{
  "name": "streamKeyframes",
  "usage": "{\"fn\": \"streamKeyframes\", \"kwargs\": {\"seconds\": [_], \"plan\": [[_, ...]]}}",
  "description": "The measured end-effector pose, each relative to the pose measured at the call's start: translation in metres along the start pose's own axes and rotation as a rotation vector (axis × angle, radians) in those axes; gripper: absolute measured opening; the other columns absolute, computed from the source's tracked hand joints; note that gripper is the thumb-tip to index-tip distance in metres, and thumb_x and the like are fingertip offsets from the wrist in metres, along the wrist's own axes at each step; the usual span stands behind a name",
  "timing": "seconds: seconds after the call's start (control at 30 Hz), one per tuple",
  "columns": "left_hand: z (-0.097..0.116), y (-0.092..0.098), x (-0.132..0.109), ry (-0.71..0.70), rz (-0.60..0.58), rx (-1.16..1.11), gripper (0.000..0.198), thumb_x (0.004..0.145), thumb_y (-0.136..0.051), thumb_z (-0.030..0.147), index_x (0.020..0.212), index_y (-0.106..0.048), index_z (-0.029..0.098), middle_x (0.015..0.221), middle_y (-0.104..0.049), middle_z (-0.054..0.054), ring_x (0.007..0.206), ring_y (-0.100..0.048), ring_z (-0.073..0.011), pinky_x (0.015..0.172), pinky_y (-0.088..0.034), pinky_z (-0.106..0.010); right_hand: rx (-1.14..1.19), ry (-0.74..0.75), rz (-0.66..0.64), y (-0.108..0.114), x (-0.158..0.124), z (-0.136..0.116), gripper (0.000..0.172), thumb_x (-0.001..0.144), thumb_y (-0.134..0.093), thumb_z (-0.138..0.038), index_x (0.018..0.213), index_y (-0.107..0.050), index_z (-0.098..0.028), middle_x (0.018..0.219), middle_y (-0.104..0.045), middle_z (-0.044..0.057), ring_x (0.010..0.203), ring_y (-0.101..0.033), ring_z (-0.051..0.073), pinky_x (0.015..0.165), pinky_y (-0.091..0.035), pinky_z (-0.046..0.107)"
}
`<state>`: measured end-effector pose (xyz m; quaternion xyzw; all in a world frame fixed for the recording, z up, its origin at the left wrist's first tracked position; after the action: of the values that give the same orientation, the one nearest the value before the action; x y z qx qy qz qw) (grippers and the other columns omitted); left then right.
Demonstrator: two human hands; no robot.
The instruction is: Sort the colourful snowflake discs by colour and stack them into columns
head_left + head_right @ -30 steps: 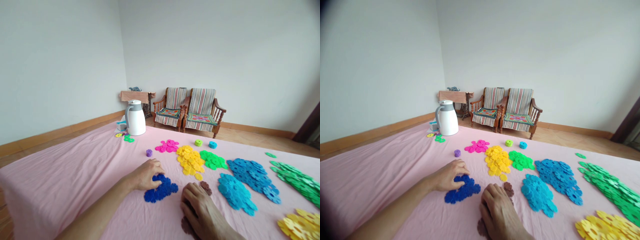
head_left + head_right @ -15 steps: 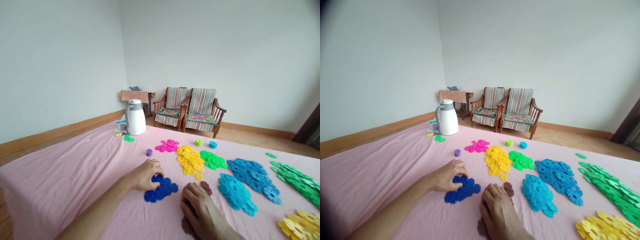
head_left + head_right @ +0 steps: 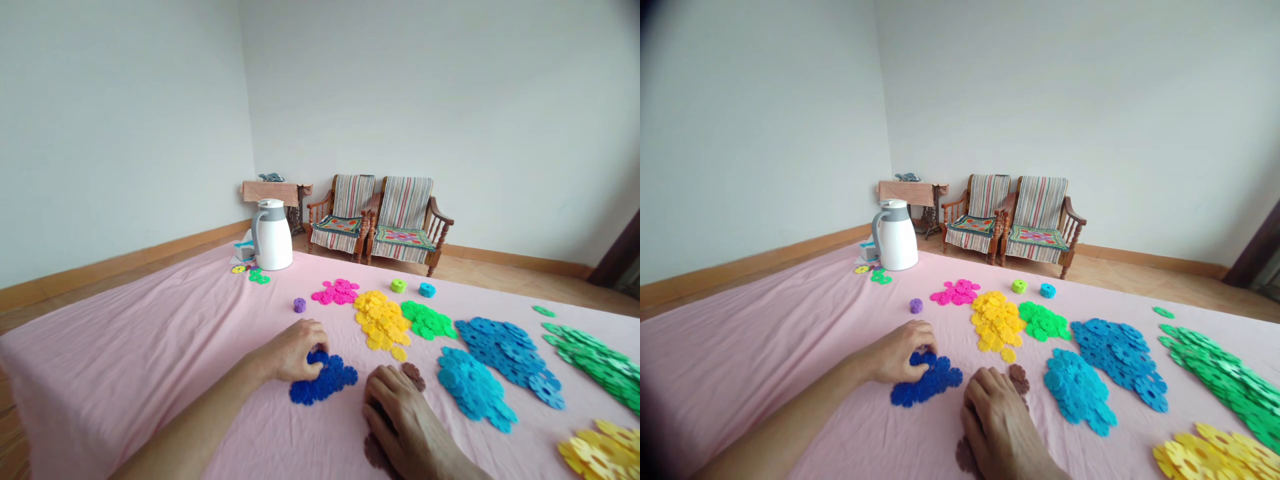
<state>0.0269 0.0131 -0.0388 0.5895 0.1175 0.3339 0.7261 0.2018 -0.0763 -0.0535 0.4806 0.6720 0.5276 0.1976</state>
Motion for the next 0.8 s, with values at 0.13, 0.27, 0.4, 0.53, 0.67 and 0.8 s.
{"fn": "streamKeyframes", "kwargs": {"seconds": [0.13,0.27,0.4,0.53,0.67,0.8], "plan": [[-0.001,-0.001,0.001,0.006,-0.004,-0.016,0.018,0.060,-0.060,0.014,0.078,-0.061,0.018,0.076,-0.059,-0.001,0.076,-0.052,-0.0162,0.073,-0.040,-0.026,-0.008,-0.003,0.000,0.000,0.000,-0.001,0.015,0.087,-0.043,-0.017,0.073,-0.049,-0.019,0.083,-0.054,0.005,0.078,-0.050,0.019,0.071,-0.040,0.035],[-0.001,0.000,0.001,0.000,-0.004,-0.011,0.021,0.058,-0.062,0.014,0.078,-0.059,0.018,0.076,-0.057,0.000,0.077,-0.052,-0.0165,0.076,-0.040,-0.027,-0.006,0.010,0.004,-0.002,0.000,0.000,0.016,0.087,-0.042,-0.018,0.073,-0.048,-0.019,0.083,-0.054,0.004,0.077,-0.050,0.018,0.070,-0.040,0.034],[-0.004,0.009,-0.001,0.010,0.041,-0.032,0.021,0.058,-0.061,0.013,0.078,-0.057,0.018,0.079,-0.057,0.000,0.077,-0.052,-0.0158,0.077,-0.039,-0.027,-0.011,0.034,0.020,-0.002,0.000,0.001,0.016,0.088,-0.041,-0.017,0.073,-0.048,-0.019,0.081,-0.054,0.004,0.076,-0.050,0.018,0.070,-0.040,0.033],[-0.018,0.025,-0.005,0.081,0.124,-0.058,0.018,0.061,-0.059,0.012,0.078,-0.057,0.017,0.077,-0.055,0.000,0.073,-0.051,-0.0143,0.073,-0.040,-0.026,-0.015,0.049,0.033,-0.001,0.000,0.001,0.015,0.087,-0.042,-0.018,0.073,-0.047,-0.019,0.082,-0.054,0.004,0.076,-0.050,0.017,0.069,-0.040,0.032],[-0.032,0.032,-0.009,0.122,0.174,-0.061,0.018,0.063,-0.058,0.012,0.080,-0.058,0.017,0.078,-0.054,-0.001,0.074,-0.051,-0.0139,0.069,-0.041,-0.024,-0.019,0.070,0.062,0.001,0.000,0.000,0.015,0.086,-0.043,-0.017,0.072,-0.048,-0.019,0.080,-0.055,0.004,0.074,-0.051,0.016,0.068,-0.041,0.031],[-0.035,0.028,-0.008,0.122,0.156,-0.059,0.019,0.063,-0.058,0.011,0.081,-0.060,0.017,0.079,-0.055,-0.001,0.074,-0.051,-0.0138,0.070,-0.042,-0.024,-0.025,0.077,0.076,0.001,0.000,-0.001,0.016,0.086,-0.042,-0.016,0.071,-0.048,-0.019,0.079,-0.055,0.003,0.073,-0.051,0.016,0.067,-0.040,0.030]]}}
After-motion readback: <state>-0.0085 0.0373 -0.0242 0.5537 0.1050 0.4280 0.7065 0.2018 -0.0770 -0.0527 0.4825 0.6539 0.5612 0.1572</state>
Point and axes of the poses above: each hand's wrist, its own x-axis towards the middle knuckle, its own y-axis out of the back of the hand, z = x × y, the point moved 4 cm from there along x, towards the middle knuckle
